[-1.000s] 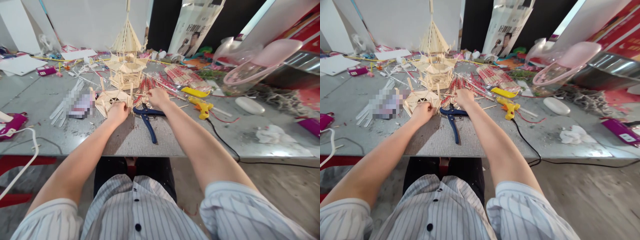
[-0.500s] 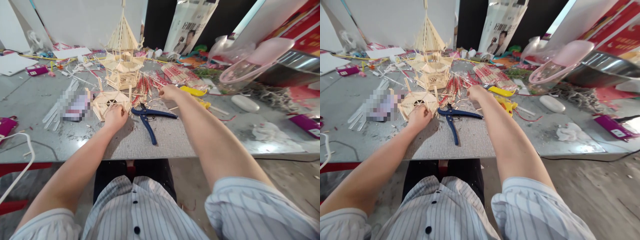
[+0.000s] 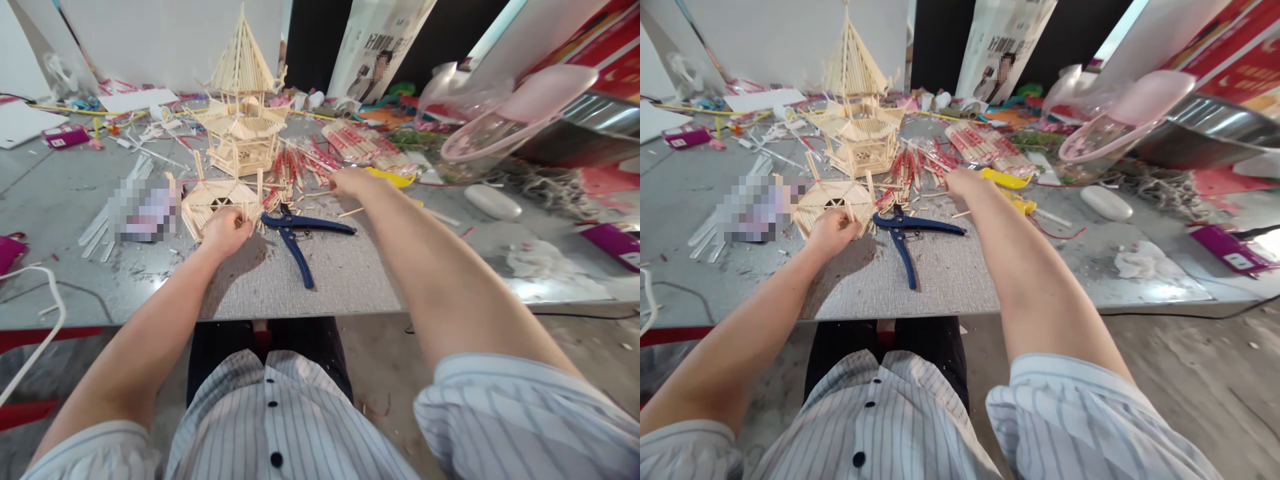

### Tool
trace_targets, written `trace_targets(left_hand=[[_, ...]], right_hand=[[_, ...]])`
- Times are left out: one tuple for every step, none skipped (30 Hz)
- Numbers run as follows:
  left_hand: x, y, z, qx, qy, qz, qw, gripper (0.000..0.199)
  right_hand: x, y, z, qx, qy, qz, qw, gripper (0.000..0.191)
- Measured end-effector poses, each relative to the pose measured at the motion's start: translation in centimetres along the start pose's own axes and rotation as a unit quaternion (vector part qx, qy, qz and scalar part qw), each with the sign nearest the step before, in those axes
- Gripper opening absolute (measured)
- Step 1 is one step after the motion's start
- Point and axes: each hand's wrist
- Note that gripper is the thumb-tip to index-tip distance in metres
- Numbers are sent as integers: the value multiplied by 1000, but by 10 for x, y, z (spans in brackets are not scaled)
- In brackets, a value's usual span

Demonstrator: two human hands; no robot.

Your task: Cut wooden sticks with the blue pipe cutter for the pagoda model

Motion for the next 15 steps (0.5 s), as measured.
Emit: trace_targets(left_hand=[[0, 0, 0, 1, 0, 0, 1000, 14], [0, -1, 0, 1, -2, 2, 1000, 14], [-1, -1, 1, 1, -5, 3, 1000, 15], [-1, -1, 1, 2, -8, 5, 1000, 15], [-2, -2, 1, 3, -11, 5, 1000, 16], [-2, -2, 2, 2, -15, 2, 1000, 16], [-3, -2, 2, 2, -19, -1, 1000, 17], [-3, -2, 2, 1, -21, -3, 1000, 18], [-3, -2, 2, 0, -23, -3, 1000, 19], [-3, -2, 2, -2, -24, 0, 1000, 19], [-3, -2, 2, -4, -24, 5, 1000, 20], [-3, -2, 2, -6, -23, 11, 1000, 19], [-2, -2, 2, -8, -21, 15, 1000, 19], [-2, -2, 2, -9, -20, 18, 1000, 18], [-2, -2, 2, -10, -19, 21, 1000, 17]], right_hand=[[3, -1, 2, 2, -4, 6, 1000, 26], [5, -3, 4, 4, -11, 9, 1000, 26], [6, -5, 5, 2, -15, 10, 1000, 27], [7, -8, 6, -1, -19, 7, 1000, 27], [6, -11, 6, -6, -19, 1, 1000, 27], [4, -14, 6, -13, -18, -7, 1000, 27], [2, -17, 5, -21, -17, -18, 999, 26], [-1, -20, 5, -29, -18, -29, 999, 25], [-3, -22, 4, -34, -20, -38, 999, 23], [-5, -24, 5, -37, -21, -43, 998, 22], [-5, -24, 5, -38, -21, -43, 998, 22], [-5, -23, 6, -36, -21, -40, 998, 24], [-3, -21, 7, -29, -21, -34, 999, 26], [-1, -19, 9, -19, -21, -26, 999, 27], [2, -16, 10, -10, -23, -19, 1000, 29]])
Point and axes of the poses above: each hand's wrist, its own z-axis away from the middle knuckle, its own y-axis out of the palm, x = y × z, and after that the axes turned 3 degrees about y, right-handed
